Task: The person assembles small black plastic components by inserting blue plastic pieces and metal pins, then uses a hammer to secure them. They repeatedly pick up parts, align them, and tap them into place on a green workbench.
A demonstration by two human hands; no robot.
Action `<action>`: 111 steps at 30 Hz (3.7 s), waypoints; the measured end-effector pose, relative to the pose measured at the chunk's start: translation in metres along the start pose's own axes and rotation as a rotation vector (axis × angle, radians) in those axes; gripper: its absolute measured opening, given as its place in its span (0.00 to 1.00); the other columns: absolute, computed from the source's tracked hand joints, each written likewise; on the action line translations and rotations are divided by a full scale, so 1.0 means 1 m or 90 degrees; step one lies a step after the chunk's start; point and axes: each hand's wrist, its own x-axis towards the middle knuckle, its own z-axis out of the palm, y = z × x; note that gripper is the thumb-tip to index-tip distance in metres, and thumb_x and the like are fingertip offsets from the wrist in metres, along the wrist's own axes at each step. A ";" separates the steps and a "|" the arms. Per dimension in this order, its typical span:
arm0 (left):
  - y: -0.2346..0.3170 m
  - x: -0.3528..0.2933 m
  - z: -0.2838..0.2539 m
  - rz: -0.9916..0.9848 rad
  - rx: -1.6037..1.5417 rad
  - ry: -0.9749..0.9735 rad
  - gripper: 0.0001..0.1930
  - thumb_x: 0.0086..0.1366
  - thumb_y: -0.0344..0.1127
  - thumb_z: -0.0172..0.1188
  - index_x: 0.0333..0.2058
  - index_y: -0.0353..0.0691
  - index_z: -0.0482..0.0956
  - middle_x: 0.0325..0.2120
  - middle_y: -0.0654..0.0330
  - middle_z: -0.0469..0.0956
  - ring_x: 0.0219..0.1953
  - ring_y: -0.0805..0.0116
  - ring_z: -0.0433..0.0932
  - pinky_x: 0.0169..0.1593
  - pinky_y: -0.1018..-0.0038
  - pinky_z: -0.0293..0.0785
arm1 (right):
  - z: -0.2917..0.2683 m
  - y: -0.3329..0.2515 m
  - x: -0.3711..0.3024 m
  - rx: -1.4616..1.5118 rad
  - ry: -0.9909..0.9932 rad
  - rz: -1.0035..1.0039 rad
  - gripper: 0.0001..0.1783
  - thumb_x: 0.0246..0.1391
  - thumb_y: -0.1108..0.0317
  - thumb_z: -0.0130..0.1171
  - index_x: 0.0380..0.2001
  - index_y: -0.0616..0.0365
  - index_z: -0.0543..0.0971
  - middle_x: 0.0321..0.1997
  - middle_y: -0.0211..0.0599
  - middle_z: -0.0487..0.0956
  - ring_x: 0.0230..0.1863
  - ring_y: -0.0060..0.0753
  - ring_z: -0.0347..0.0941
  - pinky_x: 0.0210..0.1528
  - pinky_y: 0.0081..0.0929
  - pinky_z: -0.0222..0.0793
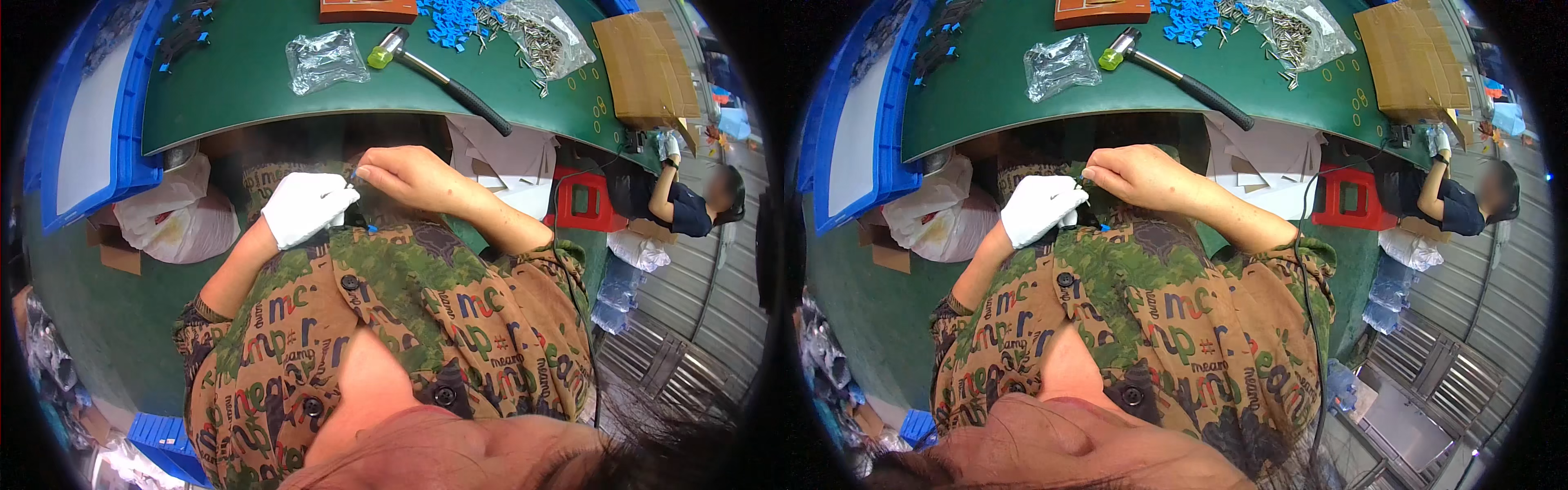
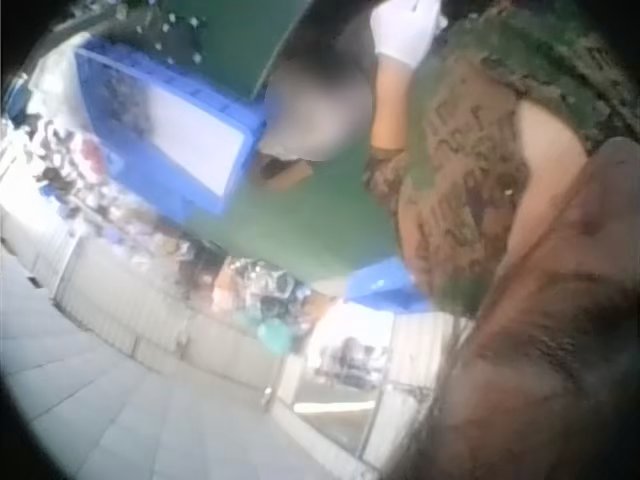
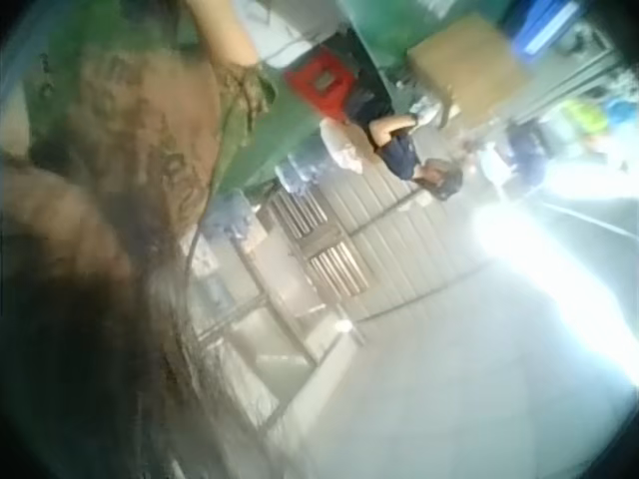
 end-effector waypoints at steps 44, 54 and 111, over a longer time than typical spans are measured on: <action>0.001 -0.009 -0.009 0.017 0.054 -0.011 0.20 0.73 0.49 0.57 0.31 0.38 0.82 0.22 0.56 0.81 0.26 0.59 0.80 0.36 0.65 0.76 | -0.012 -0.016 0.021 -0.045 -0.093 -0.089 0.16 0.70 0.58 0.54 0.41 0.60 0.82 0.35 0.49 0.82 0.38 0.54 0.79 0.42 0.43 0.74; 0.000 -0.007 -0.006 0.030 0.023 0.000 0.18 0.72 0.46 0.61 0.34 0.35 0.85 0.19 0.61 0.79 0.22 0.73 0.73 0.31 0.71 0.71 | -0.014 -0.018 0.020 -0.047 -0.094 -0.079 0.16 0.70 0.57 0.55 0.41 0.60 0.82 0.35 0.48 0.82 0.38 0.54 0.79 0.41 0.43 0.74; -0.002 -0.001 0.001 -0.031 -0.006 -0.058 0.19 0.74 0.49 0.56 0.32 0.39 0.82 0.21 0.60 0.79 0.24 0.66 0.77 0.33 0.67 0.74 | -0.009 0.004 0.019 0.102 -0.191 -0.007 0.20 0.72 0.54 0.54 0.32 0.60 0.77 0.23 0.37 0.76 0.28 0.41 0.76 0.36 0.38 0.73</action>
